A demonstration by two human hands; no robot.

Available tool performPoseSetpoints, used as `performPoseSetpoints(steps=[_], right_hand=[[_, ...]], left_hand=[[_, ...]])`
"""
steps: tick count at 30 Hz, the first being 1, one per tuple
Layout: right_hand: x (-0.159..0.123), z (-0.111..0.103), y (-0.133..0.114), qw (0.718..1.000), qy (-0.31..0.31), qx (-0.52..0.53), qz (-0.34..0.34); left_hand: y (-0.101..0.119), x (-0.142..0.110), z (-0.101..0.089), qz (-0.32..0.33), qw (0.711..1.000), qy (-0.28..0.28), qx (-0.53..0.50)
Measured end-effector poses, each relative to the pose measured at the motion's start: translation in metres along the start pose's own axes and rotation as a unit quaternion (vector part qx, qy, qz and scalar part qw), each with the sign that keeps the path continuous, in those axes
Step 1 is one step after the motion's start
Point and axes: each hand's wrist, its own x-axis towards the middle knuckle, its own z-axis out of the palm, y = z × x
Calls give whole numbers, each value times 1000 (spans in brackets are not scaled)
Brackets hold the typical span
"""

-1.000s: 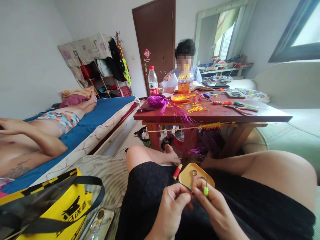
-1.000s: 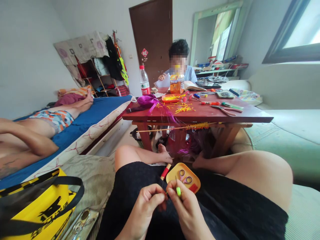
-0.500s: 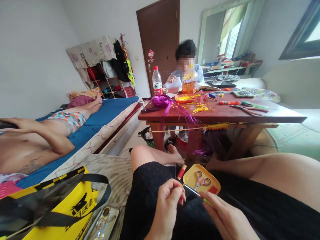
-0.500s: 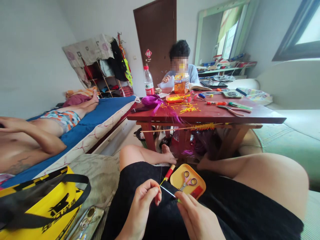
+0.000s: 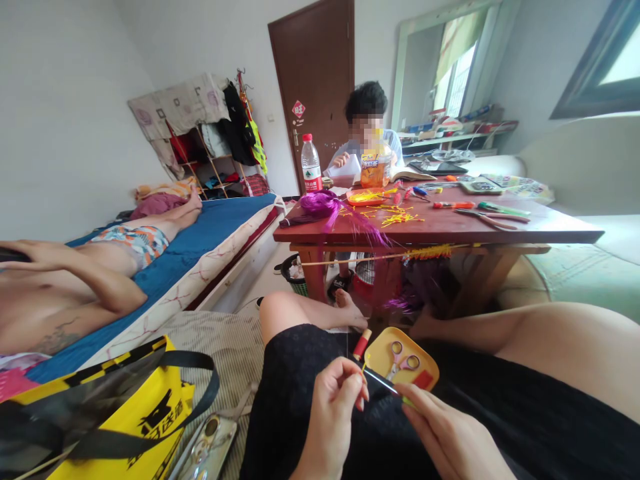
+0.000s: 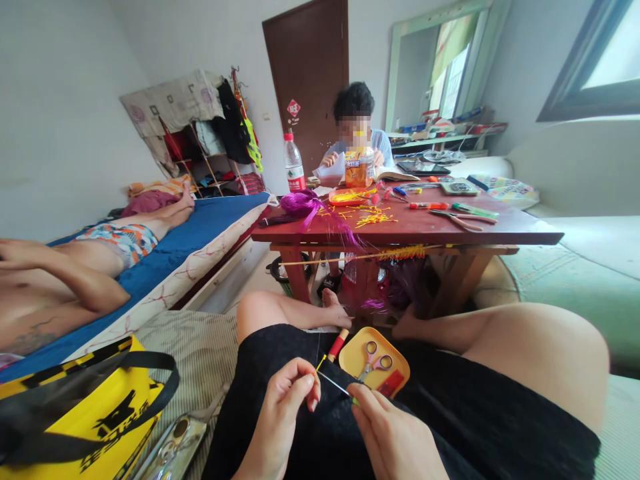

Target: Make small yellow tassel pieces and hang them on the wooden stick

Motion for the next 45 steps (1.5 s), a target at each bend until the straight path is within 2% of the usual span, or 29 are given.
performPoseSetpoints(steps=[4, 10, 13, 15, 17, 20, 22, 25, 28, 31, 33, 34, 35, 37, 39, 41, 43, 45], right_hand=[[0, -1, -1, 1000, 0, -14, -9], [0, -1, 1, 1000, 7, 17, -2], [0, 2, -1, 996, 17, 86, 29], [0, 3, -6, 981, 38, 182, 62], [3, 4, -12, 939, 67, 314, 127], [10, 4, -23, 830, 41, 503, 238], [16, 3, -29, 768, 7, 586, 259], [20, 4, -33, 717, 13, 653, 244], [20, 5, -32, 699, 23, 672, 243], [21, -8, -26, 732, 33, 643, 224], [23, -27, -18, 756, 74, 616, 209], [24, -37, -14, 757, 112, 608, 210], [25, -47, -9, 754, 149, 601, 218], [26, -64, -1, 744, 207, 591, 232], [26, -72, 4, 740, 225, 588, 237], [26, -72, 5, 741, 214, 593, 232], [26, -67, 5, 746, 196, 598, 219], [25, -63, 5, 752, 174, 604, 199]], left_hand=[[1, -2, -2, 42, 991, 27, 125], [-2, -3, -5, 170, 942, 63, 281], [-10, -3, -5, 258, 895, 83, 353], [-13, -3, -5, 308, 857, 88, 404], [-15, -4, -3, 330, 835, 74, 435], [-18, -4, 2, 331, 838, 26, 433], [-20, -4, 7, 335, 842, 4, 422], [-23, -5, 13, 336, 844, -11, 418], [-19, -7, 13, 312, 852, -39, 418], [-5, 0, -1, 284, 869, -69, 398], [3, 18, -18, 246, 886, -36, 392], [3, 30, -26, 190, 891, 17, 413], [0, 45, -33, 113, 882, 68, 453], [-14, 76, -37, 51, 875, 59, 479], [-38, 102, -28, -1, 874, 13, 486], [-64, 119, -8, -48, 877, -17, 478], [-85, 129, 13, -83, 886, -25, 456], [-94, 135, 26, -105, 900, -14, 424]])
